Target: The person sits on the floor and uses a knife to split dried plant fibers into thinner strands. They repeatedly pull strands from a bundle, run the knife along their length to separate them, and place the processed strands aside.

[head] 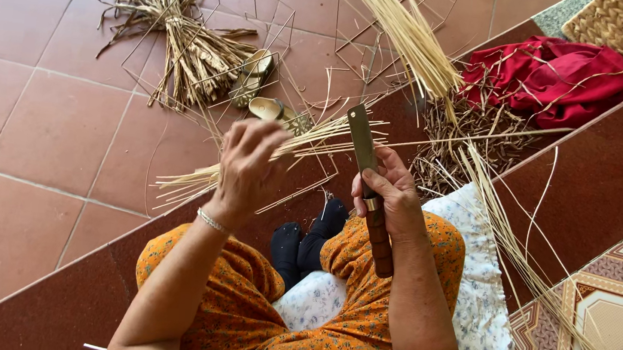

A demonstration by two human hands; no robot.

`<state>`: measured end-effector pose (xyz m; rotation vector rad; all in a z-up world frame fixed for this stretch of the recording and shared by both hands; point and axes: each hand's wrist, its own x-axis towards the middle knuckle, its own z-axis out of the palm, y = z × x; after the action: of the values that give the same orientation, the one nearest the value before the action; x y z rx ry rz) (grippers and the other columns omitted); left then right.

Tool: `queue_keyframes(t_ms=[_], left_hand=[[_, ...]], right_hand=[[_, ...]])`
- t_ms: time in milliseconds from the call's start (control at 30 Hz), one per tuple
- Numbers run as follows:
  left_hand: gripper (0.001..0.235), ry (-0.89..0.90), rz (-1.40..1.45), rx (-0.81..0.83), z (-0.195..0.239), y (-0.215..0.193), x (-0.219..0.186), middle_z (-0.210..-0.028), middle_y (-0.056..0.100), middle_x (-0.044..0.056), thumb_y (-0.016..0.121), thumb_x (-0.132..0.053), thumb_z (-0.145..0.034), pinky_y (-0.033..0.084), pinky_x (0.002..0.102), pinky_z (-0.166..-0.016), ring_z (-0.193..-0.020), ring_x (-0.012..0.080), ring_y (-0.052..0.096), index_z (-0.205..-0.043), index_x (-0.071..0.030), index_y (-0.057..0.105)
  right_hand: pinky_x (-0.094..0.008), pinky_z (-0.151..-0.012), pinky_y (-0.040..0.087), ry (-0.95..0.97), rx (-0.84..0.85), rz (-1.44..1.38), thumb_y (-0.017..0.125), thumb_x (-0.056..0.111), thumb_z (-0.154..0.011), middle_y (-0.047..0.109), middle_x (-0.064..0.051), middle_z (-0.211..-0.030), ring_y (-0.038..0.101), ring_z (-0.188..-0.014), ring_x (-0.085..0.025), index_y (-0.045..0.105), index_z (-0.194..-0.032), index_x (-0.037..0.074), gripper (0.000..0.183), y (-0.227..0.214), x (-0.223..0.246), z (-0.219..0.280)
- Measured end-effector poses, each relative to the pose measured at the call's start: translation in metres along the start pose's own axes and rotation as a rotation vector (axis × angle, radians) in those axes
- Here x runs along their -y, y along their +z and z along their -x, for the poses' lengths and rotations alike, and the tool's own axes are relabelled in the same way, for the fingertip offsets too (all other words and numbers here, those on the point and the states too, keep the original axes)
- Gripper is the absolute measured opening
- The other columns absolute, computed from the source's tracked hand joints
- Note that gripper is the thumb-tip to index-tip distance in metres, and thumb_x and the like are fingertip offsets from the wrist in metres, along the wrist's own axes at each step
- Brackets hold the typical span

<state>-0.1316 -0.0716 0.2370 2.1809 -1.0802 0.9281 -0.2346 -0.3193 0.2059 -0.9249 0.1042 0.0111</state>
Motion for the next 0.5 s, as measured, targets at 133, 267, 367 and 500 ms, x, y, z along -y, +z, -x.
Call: queue_keyframes(t_ms=[133, 267, 367, 500], left_hand=[[0.013, -0.250, 0.238, 0.294, 0.001, 0.003, 0.010, -0.102, 0.074, 0.004, 0.071, -0.018, -0.098, 0.056, 0.035, -0.078, -0.089, 0.0151, 0.068, -0.105, -0.008, 0.076], [0.015, -0.597, 0.666, 0.531, 0.017, 0.007, 0.003, -0.095, 0.072, 0.005, 0.073, -0.017, -0.096, 0.056, 0.029, -0.069, -0.080, 0.0134, 0.067, -0.103, -0.005, 0.077], [0.016, -0.592, 0.757, 0.580, 0.018, 0.010, 0.003, -0.094, 0.072, 0.006, 0.073, -0.017, -0.095, 0.056, 0.029, -0.069, -0.081, 0.0135, 0.066, -0.103, -0.004, 0.077], [0.014, -0.624, 0.738, 0.642, 0.014, 0.016, -0.002, -0.095, 0.073, 0.003, 0.071, -0.017, -0.095, 0.057, 0.027, -0.069, -0.080, 0.0123, 0.067, -0.099, -0.005, 0.076]], right_hand=[[-0.028, -0.045, 0.049, -0.040, 0.004, 0.002, 0.058, 0.005, -0.102, 0.066, -0.013, -0.076, 0.061, -0.052, -0.018, 0.050, -0.142, 0.006, 0.041, 0.002, 0.003, 0.001], [-0.028, -0.046, 0.049, -0.070, -0.042, 0.018, 0.057, 0.004, -0.102, 0.066, -0.012, -0.077, 0.060, -0.052, -0.017, 0.051, -0.145, 0.006, 0.043, 0.001, 0.000, 0.001], [-0.028, -0.047, 0.050, -0.102, -0.031, 0.003, 0.056, 0.004, -0.103, 0.067, -0.012, -0.078, 0.060, -0.053, -0.017, 0.049, -0.145, 0.007, 0.043, 0.003, 0.000, -0.003], [-0.027, -0.045, 0.051, -0.109, -0.004, -0.021, 0.056, 0.004, -0.101, 0.068, -0.011, -0.078, 0.061, -0.053, -0.016, 0.045, -0.149, 0.008, 0.049, 0.009, 0.002, -0.002]])
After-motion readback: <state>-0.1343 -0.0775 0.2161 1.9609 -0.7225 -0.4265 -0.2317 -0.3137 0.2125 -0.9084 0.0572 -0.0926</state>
